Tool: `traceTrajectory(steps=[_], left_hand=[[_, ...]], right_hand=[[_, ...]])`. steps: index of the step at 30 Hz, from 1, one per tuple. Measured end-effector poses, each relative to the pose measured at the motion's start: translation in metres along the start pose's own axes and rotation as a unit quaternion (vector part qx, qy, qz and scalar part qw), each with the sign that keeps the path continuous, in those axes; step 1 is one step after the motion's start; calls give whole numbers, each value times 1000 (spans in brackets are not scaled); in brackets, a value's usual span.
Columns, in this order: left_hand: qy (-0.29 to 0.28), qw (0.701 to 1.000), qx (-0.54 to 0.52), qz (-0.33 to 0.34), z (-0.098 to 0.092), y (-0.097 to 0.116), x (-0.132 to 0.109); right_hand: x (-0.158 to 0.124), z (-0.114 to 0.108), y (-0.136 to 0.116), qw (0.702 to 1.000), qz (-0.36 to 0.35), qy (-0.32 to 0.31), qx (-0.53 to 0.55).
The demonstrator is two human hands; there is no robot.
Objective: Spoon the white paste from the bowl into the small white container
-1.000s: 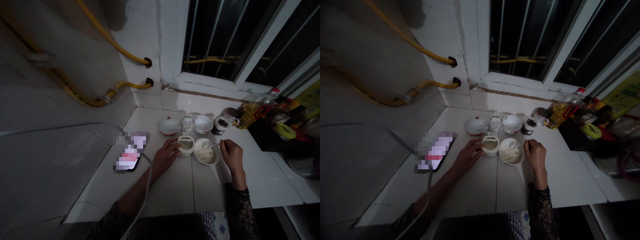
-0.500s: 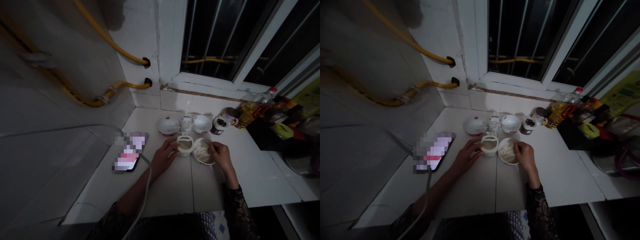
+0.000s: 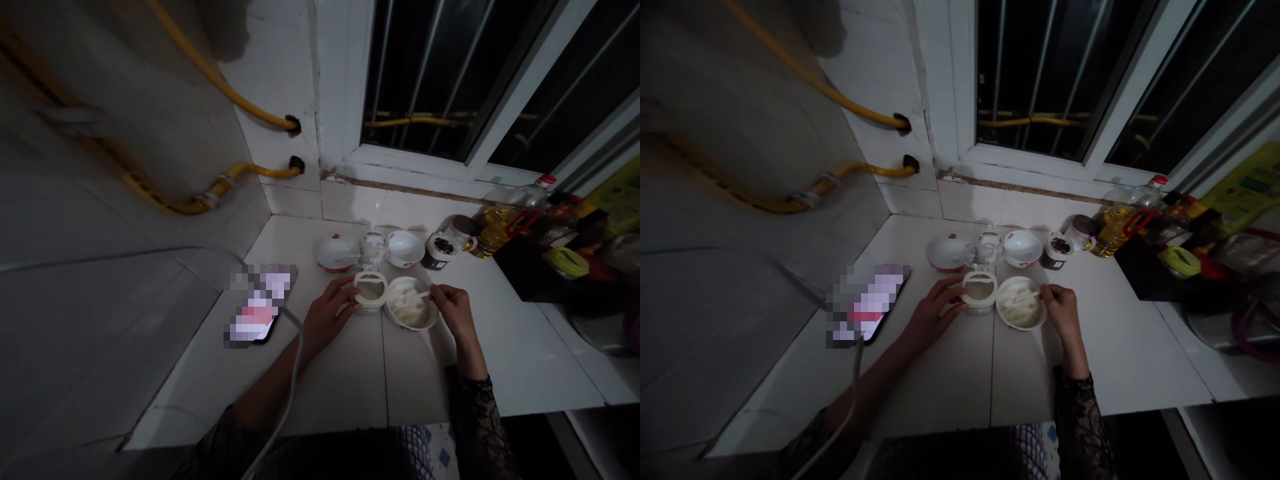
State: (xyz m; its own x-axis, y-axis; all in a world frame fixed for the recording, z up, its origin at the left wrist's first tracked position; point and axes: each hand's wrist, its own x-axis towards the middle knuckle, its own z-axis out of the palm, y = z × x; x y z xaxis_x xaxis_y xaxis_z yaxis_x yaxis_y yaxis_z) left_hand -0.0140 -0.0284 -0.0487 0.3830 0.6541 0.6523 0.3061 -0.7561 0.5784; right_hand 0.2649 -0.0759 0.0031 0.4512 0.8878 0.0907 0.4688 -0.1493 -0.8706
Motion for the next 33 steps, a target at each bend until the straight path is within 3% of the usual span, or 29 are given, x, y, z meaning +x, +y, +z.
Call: traceTrajectory(steps=[5, 9, 12, 14, 17, 19, 21, 25, 29, 33], left_hand=[[-5, 1000, 3, -11, 1, -1, -1], [-8, 1000, 4, -15, 1, 0, -1], [-3, 1000, 1, -5, 0, 0, -1], [-1, 1000, 1, 0, 0, 0, 0], [-12, 1000, 4, -6, -1, 1, 0], [-16, 1000, 3, -11, -1, 1, 1], [-10, 1000, 1, -10, -1, 1, 0], [2, 1000, 4, -4, 0, 1, 0], [2, 1000, 3, 0, 1, 0, -1], [2, 1000, 7, -6, 1, -1, -1]], right_hand=[[5, -2, 1, 998, 42, 25, 37], [-3, 5, -14, 994, -2, 82, 77], [-17, 17, -30, 983, -110, 143, 38], [-26, 28, -38, 959, -231, 156, -48], [-33, 40, -45, 873, -442, 94, -183], [-34, 41, -45, 830, -507, 72, -221], [-31, 36, -42, 835, -495, 101, -217], [-18, 15, -28, 888, -369, 167, -217], [-6, 2, -12, 899, -291, 146, -293], [-3, 9, -8, 905, -274, 68, -319]])
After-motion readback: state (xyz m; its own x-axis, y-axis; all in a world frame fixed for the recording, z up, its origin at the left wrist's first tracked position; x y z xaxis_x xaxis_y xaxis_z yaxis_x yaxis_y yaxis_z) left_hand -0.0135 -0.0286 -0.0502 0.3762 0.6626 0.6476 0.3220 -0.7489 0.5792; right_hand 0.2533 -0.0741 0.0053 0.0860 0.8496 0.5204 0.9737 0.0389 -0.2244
